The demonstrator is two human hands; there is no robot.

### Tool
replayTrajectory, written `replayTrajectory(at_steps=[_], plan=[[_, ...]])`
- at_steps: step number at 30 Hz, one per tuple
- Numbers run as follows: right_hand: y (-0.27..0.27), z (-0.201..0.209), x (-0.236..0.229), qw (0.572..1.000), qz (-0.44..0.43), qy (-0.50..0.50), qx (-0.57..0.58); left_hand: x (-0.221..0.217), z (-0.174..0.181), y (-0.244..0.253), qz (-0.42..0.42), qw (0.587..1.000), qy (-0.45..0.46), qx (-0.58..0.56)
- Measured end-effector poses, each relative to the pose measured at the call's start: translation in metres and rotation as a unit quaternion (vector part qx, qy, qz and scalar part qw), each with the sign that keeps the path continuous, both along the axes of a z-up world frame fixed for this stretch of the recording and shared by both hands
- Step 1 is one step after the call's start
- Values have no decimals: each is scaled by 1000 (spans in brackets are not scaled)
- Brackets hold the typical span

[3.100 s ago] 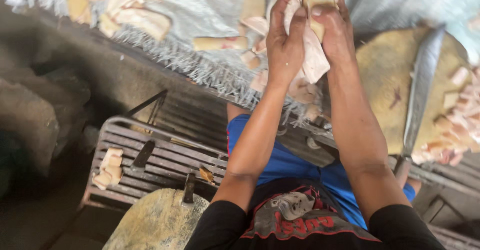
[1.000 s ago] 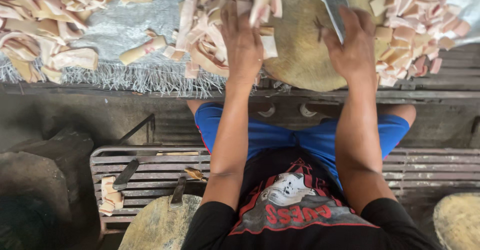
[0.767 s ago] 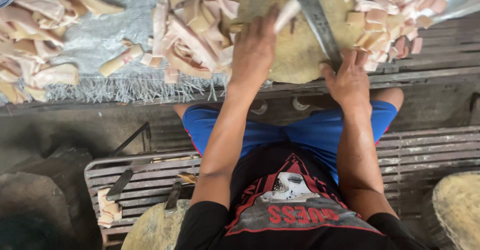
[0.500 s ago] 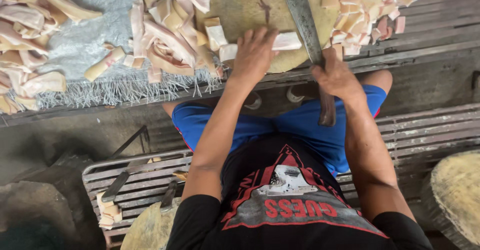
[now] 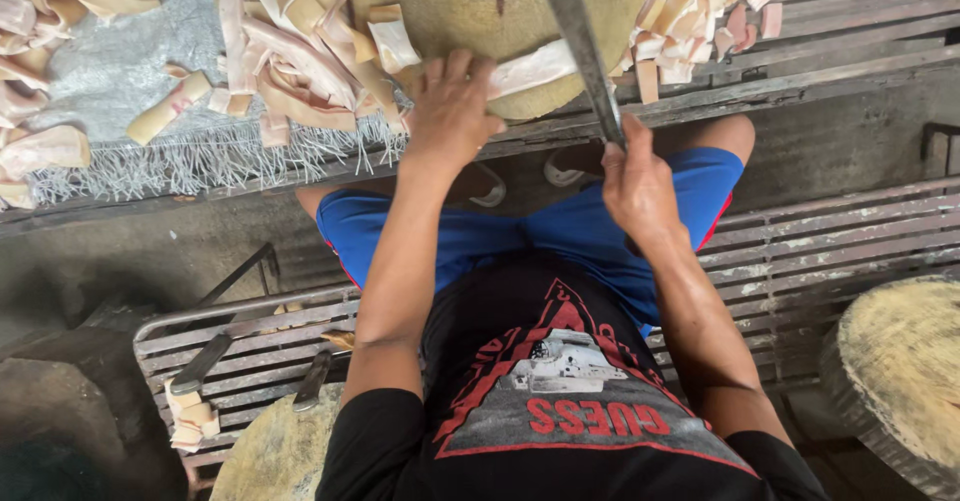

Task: The person sits on a low bench and uses a large knife to cut strips of pork skin into small cubes on a round wooden cutting board. They repeatedly pick up pieces of skin, slice them, and push the cut pieces aside on the board.

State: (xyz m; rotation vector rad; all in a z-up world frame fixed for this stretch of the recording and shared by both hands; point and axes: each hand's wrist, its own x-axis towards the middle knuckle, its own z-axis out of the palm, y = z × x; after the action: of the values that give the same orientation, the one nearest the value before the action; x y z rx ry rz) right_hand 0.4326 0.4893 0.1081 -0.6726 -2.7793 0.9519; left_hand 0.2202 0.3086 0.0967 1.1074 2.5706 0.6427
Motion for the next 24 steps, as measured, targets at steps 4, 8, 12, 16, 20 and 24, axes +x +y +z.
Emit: replayTrajectory(at_steps=[4,8,12,16,20,24], plan=[[-1,12,8,995,37,23,86,0,4,-20,-19,999,46,1],[7,37,41,986,-16,157,48,3,2,-27,-37,992,124,9],[-1,24,44,981,-54,185,16,3,1,-30,-43,992,115,7],[-4,3,33,990,68,29,117,2,4,-33,-28,996,-24,79],[6,10,39,996,40,-1,81,2,6,-33,-16,992,-47,115],[9,31,57,992,-9,127,7,2,3,-26,-15,988,-50,144]])
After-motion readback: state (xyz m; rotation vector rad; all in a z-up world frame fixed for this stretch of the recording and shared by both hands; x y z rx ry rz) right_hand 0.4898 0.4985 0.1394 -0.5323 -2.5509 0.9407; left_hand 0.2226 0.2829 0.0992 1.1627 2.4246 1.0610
